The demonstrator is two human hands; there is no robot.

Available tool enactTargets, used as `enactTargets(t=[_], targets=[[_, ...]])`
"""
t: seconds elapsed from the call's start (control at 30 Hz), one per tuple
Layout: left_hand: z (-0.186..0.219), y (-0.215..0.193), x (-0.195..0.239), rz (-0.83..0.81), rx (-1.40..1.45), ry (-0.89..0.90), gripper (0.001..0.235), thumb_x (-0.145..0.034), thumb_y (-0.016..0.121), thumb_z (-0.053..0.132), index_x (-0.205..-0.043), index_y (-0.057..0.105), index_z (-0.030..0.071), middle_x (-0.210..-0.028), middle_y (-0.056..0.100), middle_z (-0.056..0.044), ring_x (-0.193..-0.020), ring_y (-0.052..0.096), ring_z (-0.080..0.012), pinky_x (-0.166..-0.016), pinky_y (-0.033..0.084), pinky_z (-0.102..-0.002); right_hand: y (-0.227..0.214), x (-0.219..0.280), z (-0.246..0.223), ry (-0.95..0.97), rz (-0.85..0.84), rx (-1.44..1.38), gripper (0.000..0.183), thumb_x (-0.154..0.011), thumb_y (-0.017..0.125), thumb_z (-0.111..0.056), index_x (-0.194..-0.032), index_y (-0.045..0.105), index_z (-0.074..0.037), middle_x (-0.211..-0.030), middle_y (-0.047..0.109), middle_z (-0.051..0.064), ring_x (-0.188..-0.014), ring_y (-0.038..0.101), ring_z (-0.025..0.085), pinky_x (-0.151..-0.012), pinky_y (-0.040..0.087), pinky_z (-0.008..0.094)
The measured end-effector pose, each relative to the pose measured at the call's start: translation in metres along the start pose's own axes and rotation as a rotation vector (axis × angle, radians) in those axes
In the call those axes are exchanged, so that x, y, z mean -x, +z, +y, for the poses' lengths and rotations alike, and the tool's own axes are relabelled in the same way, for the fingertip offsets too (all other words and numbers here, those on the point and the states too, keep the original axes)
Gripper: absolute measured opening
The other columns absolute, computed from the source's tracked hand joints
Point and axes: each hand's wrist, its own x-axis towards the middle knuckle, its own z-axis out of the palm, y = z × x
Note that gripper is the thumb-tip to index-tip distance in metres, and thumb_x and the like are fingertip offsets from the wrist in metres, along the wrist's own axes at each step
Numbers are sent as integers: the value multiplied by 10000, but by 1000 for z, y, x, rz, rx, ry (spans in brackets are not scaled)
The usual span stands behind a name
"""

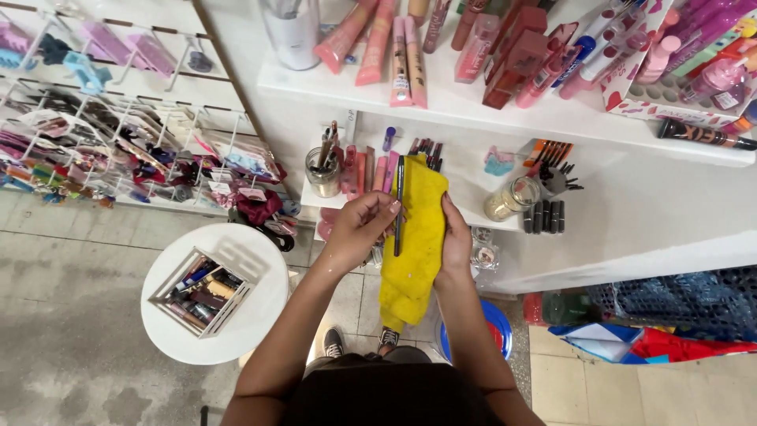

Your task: A person cleans a glass jar and several makeup brushes using a yellow cleaning cloth in a retail setting.

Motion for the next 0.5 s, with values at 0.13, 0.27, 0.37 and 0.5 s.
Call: enactTargets(t=[0.13,0.27,0.37,0.5], targets=[[24,2,13,-16,-11,29,185,-989,679,184,-1023,719,7,-745,664,-99,-664,652,-149,-585,562,-259,22,22,-5,-52,-55,63,433,-941,650,-382,-1259,683,-90,-1083,753,148,-893,754,260,-823,625,384],[35,13,14,-14,-68,105,191,-990,678,176,-1069,727,9,-757,647,-93,-664,609,-126,-567,548,-243,26,29,-8,-174,-175,83,465,-953,633,-343,-1315,631,-51,-1105,730,203,-943,752,301,-848,627,433],[33,26,10,5,-167,160,172,-981,692,184,-1048,741,33,-772,669,-103,-688,617,-139,-581,550,-253,17,26,-12,-379,-343,316,497,-990,585,-324,-1398,556,-41,-1301,619,215,-1136,655,314,-993,534,456],[30,37,7,-27,-108,126,177,-1008,602,134,-1104,712,35,-800,637,-109,-751,613,-188,-663,586,-306,-1,28,-17,-809,-500,748,464,-1052,506,-246,-1458,536,-24,-1453,498,171,-1353,503,286,-1141,409,442]])
